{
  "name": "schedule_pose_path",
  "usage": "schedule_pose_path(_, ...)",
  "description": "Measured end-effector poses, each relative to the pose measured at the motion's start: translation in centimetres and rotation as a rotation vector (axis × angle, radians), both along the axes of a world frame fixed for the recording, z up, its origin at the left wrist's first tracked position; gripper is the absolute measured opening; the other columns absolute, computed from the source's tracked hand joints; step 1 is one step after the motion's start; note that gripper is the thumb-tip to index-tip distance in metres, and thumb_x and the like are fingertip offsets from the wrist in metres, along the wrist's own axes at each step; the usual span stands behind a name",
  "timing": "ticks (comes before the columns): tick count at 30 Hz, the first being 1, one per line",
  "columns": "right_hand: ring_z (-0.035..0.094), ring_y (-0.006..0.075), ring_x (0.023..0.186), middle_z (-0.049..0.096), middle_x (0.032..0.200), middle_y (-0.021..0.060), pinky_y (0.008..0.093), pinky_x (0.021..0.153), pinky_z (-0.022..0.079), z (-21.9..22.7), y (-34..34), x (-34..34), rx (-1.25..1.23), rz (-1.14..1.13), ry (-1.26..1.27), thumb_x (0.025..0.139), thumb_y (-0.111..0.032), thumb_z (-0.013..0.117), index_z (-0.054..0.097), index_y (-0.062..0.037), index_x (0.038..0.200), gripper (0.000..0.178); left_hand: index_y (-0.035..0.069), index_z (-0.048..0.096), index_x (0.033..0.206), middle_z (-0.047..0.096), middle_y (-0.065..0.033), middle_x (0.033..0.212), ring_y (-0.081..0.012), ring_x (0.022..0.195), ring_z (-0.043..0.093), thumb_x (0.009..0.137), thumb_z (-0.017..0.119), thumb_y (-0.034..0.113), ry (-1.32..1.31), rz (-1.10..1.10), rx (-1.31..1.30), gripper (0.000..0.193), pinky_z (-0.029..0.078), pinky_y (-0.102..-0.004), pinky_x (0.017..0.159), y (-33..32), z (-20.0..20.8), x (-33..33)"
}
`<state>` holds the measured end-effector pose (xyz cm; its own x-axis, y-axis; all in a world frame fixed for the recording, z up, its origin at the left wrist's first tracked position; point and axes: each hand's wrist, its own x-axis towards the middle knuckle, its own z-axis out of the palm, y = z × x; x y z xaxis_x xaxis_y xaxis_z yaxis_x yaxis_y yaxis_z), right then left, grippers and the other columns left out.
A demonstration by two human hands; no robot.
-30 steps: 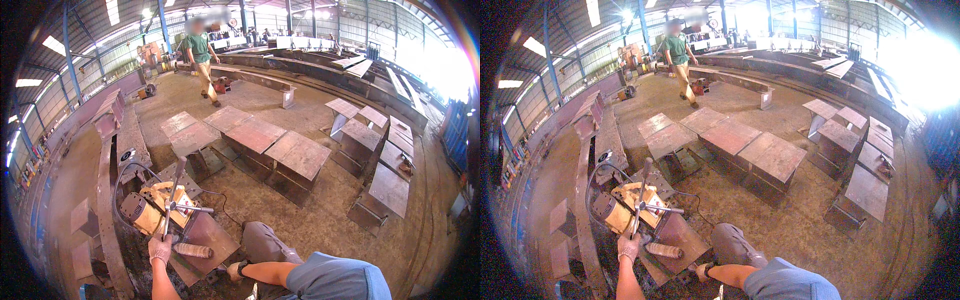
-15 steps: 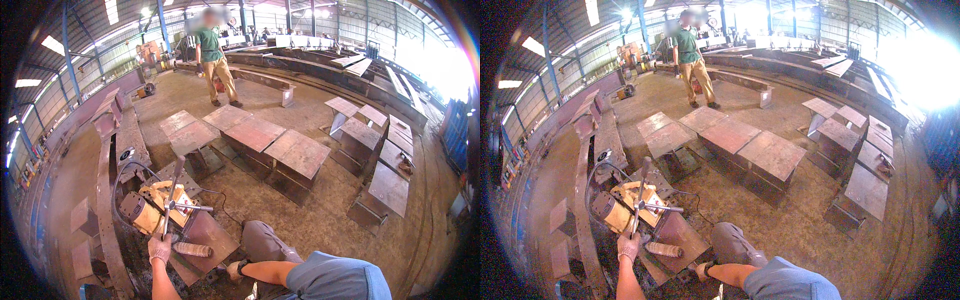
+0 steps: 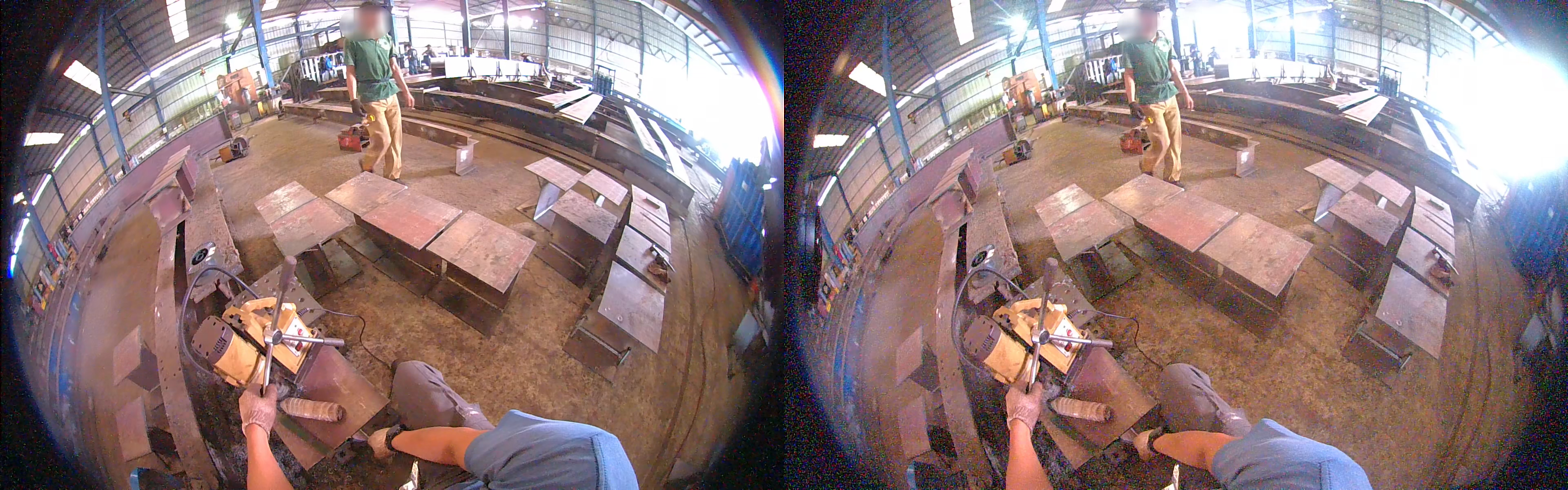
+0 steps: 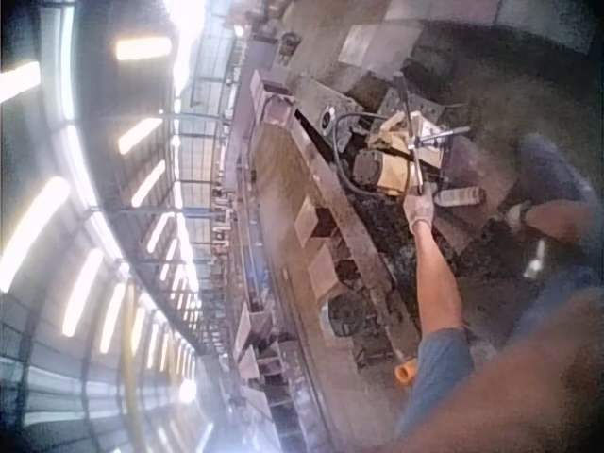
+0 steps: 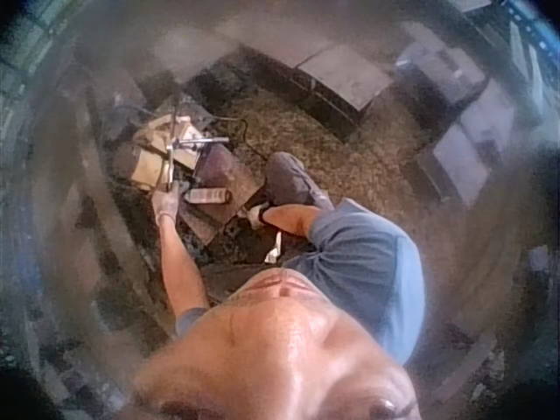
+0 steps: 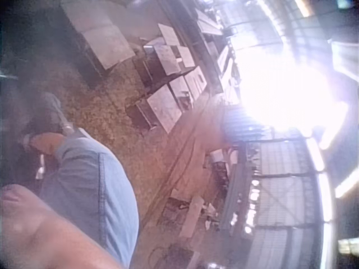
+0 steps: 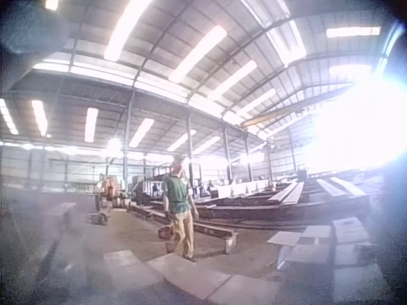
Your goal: The person operates a yellow drill press to drill holes into a metal sheet. They repeatedly position the sheet, lower the drill, and then use a brush to clear away metal shavings from the work area.
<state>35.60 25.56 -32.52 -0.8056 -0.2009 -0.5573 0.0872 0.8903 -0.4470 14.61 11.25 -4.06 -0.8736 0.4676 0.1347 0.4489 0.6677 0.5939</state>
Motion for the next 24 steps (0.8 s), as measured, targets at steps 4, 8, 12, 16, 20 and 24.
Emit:
schedule_pose_path(4, 0.076, 0.0381, 0.103, 0.079, 0.108, 0.0229, 0.0496, 0.087, 0.058, -3.0, -3.9, -3.7, -0.104, 0.171, -0.077, 0.080, -0.031, 0.067, 0.080, -0.0006, 0.109, 0.043, -0.005, 0.074, 0.100, 0.074, -0.0300, 0.096, -0.0481, 0.095, 0.073, 0.093, 0.070, 0.034, 0.010, 0.105, -0.107, 0.040, 0.056, -0.0510, 0.082, -3.7, 0.4, -0.8)
schedule_pose_path(8, 0.076, 0.0378, 0.104, 0.079, 0.109, 0.0224, 0.0492, 0.087, 0.058, -16.8, 3.5, -1.6, -0.060, 0.087, -0.214, 0.080, -0.030, 0.068, 0.080, -0.0015, 0.110, 0.043, -0.006, 0.074, 0.098, 0.074, -0.0296, 0.095, -0.0483, 0.095, 0.073, 0.093, 0.072, 0.033, -0.059, -0.041, 0.038, 0.039, 0.056, -0.0512, 0.081, 2.9, 0.7, 1.4)
schedule_pose_path(12, 0.076, 0.0378, 0.104, 0.079, 0.109, 0.0222, 0.0493, 0.088, 0.059, -17.3, -3.0, -5.4, -0.153, 0.208, -0.184, 0.080, -0.030, 0.068, 0.080, -0.0011, 0.110, 0.043, -0.006, 0.074, 0.099, 0.074, -0.0292, 0.094, -0.0476, 0.094, 0.073, 0.093, 0.073, 0.034, -0.060, 0.084, -0.022, 0.041, 0.056, -0.0513, 0.080, -1.8, -0.9, -0.9)
schedule_pose_path(16, 0.075, 0.0379, 0.106, 0.078, 0.110, 0.0226, 0.0498, 0.088, 0.059, -17.1, -0.2, -3.9, -0.141, 0.161, -0.186, 0.081, -0.030, 0.068, 0.080, 0.0003, 0.109, 0.043, -0.006, 0.074, 0.099, 0.074, -0.0294, 0.094, -0.0474, 0.094, 0.073, 0.093, 0.073, 0.035, -0.058, 0.046, -0.015, 0.041, 0.056, -0.0511, 0.080, 0.0, -0.8, -0.4)
schedule_pose_path(20, 0.075, 0.0385, 0.105, 0.078, 0.109, 0.0235, 0.0500, 0.088, 0.059, -12.1, -0.2, -3.4, -0.151, 0.150, -0.148, 0.082, -0.030, 0.068, 0.080, 0.0008, 0.108, 0.042, -0.005, 0.075, 0.099, 0.075, -0.0286, 0.094, -0.0465, 0.093, 0.074, 0.094, 0.072, 0.033, -0.015, 0.028, -0.001, 0.039, 0.057, -0.0502, 0.080, -0.1, -0.2, 0.0)
schedule_pose_path(24, 0.075, 0.0384, 0.105, 0.078, 0.108, 0.0235, 0.0497, 0.088, 0.059, -6.6, -1.2, -2.6, -0.160, 0.159, -0.154, 0.082, -0.030, 0.068, 0.080, 0.0006, 0.108, 0.041, -0.005, 0.077, 0.100, 0.077, -0.0259, 0.095, -0.0427, 0.092, 0.076, 0.095, 0.070, 0.032, -0.046, 0.050, -0.008, 0.038, 0.058, -0.0479, 0.081, -0.6, 1.8, 1.3)
